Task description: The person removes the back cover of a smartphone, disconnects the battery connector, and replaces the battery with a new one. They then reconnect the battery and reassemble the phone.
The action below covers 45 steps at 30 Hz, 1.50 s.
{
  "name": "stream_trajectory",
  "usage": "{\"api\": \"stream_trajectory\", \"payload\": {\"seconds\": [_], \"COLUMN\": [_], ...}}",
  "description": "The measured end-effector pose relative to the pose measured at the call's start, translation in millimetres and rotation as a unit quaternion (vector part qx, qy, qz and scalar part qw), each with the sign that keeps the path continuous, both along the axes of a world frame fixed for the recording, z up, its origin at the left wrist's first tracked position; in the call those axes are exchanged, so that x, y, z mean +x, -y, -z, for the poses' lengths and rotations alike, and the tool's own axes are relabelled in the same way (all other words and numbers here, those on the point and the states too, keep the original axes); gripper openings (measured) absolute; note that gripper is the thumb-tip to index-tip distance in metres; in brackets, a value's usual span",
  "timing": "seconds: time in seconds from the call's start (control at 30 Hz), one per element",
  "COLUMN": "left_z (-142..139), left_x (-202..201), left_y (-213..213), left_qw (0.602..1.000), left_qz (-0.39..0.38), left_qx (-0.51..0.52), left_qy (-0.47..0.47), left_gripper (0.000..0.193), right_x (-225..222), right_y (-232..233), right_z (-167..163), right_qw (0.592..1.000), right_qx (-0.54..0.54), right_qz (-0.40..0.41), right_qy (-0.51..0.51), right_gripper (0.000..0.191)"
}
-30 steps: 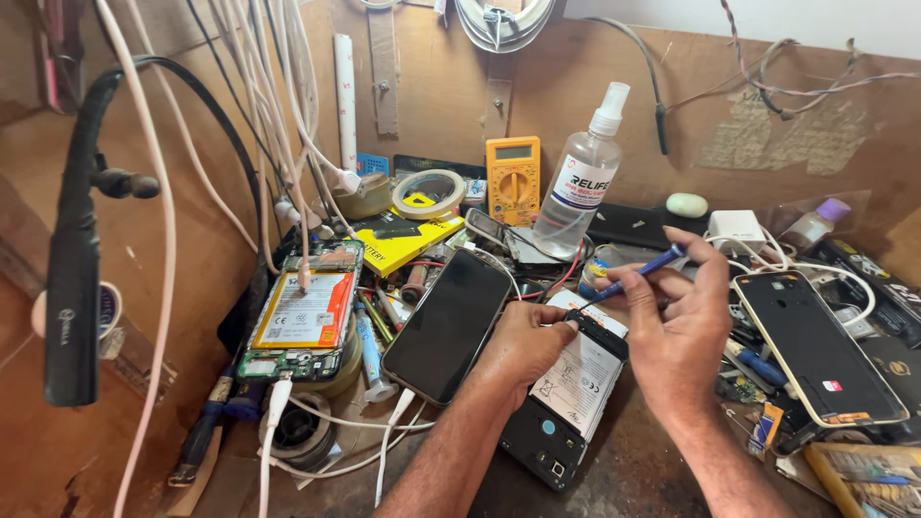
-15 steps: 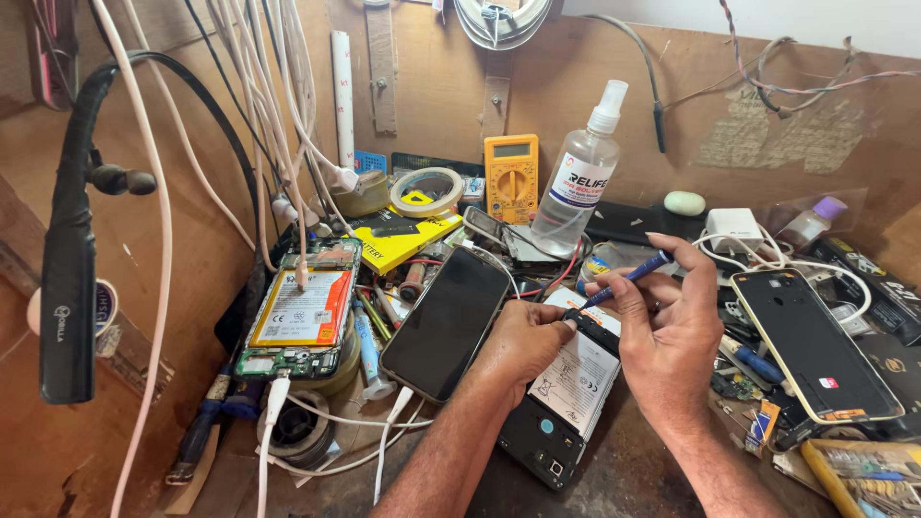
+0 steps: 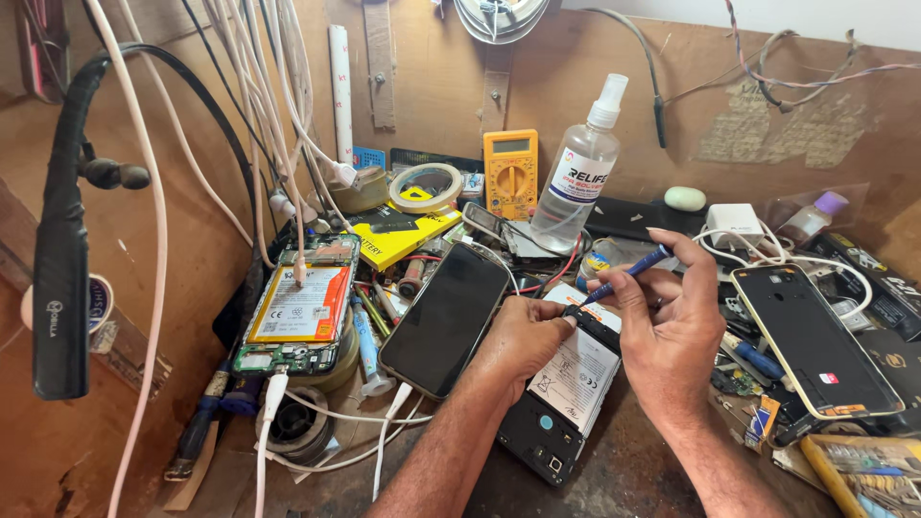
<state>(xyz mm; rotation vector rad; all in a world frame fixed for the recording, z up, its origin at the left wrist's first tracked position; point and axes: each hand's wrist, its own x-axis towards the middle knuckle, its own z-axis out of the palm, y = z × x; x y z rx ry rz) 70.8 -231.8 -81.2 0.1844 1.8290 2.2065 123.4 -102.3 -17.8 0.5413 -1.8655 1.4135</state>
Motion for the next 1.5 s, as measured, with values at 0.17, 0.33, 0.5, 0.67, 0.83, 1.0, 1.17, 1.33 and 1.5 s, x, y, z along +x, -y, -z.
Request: {"api": "stream_trajectory", "payload": {"seconds": [0.17, 0.33, 0.5, 0.67, 0.83, 1.0, 1.17, 1.33, 1.5], "left_z": [0.7, -0.6, -2.9, -2.9, -0.5, 3.2, 2.1, -1.7, -0.8], "left_x": [-1.0, 1.2, 1.8, 1.4, -0.5, -2.8, -2.1, 0.3, -1.1], "left_y": [-0.4, 1.8, 1.9, 2.0, 0.6, -0.2, 0.5, 1.8, 0.2], "left_qw": [1.0, 1.0, 1.0, 0.999, 0.999, 1.0, 0.999, 0.997, 0.999], "left_qz": [-0.003, -0.005, -0.017, -0.024, -0.026, -0.016, -0.022, -0.036, -0.023], "left_qx": [-0.013, -0.02, -0.023, -0.036, -0.034, -0.023, -0.032, -0.069, -0.036], "left_qy": [-0.009, 0.005, -0.003, -0.011, 0.003, -0.009, -0.007, -0.012, -0.014], "left_gripper": [0.017, 0.017, 0.02, 0.021, 0.021, 0.022, 0.022, 0.022, 0.02], "right_x": [1.1, 3.6, 1.7, -3.7, -7.1, -5.2, -6.9, -3.9, -2.2], "right_y": [4.3, 9.1, 8.3, 4.4, 3.6, 4.7, 7.0, 7.9, 0.7], "right_z": [0.9, 1.2, -1.0, -0.5, 0.2, -1.3, -1.6, -0.1, -6.0], "right_qw": [0.999, 0.99, 0.998, 1.0, 0.998, 1.0, 0.998, 0.999, 1.0], "right_qx": [0.016, 0.081, 0.048, 0.012, 0.002, -0.016, 0.034, -0.011, -0.007], "right_qz": [0.035, 0.103, 0.039, -0.028, 0.054, -0.011, 0.058, -0.034, 0.007], "right_qy": [-0.022, -0.052, -0.02, 0.004, 0.018, 0.018, -0.004, 0.003, -0.019], "right_gripper": [0.046, 0.052, 0.054, 0.053, 0.053, 0.055, 0.058, 0.062, 0.057]}}
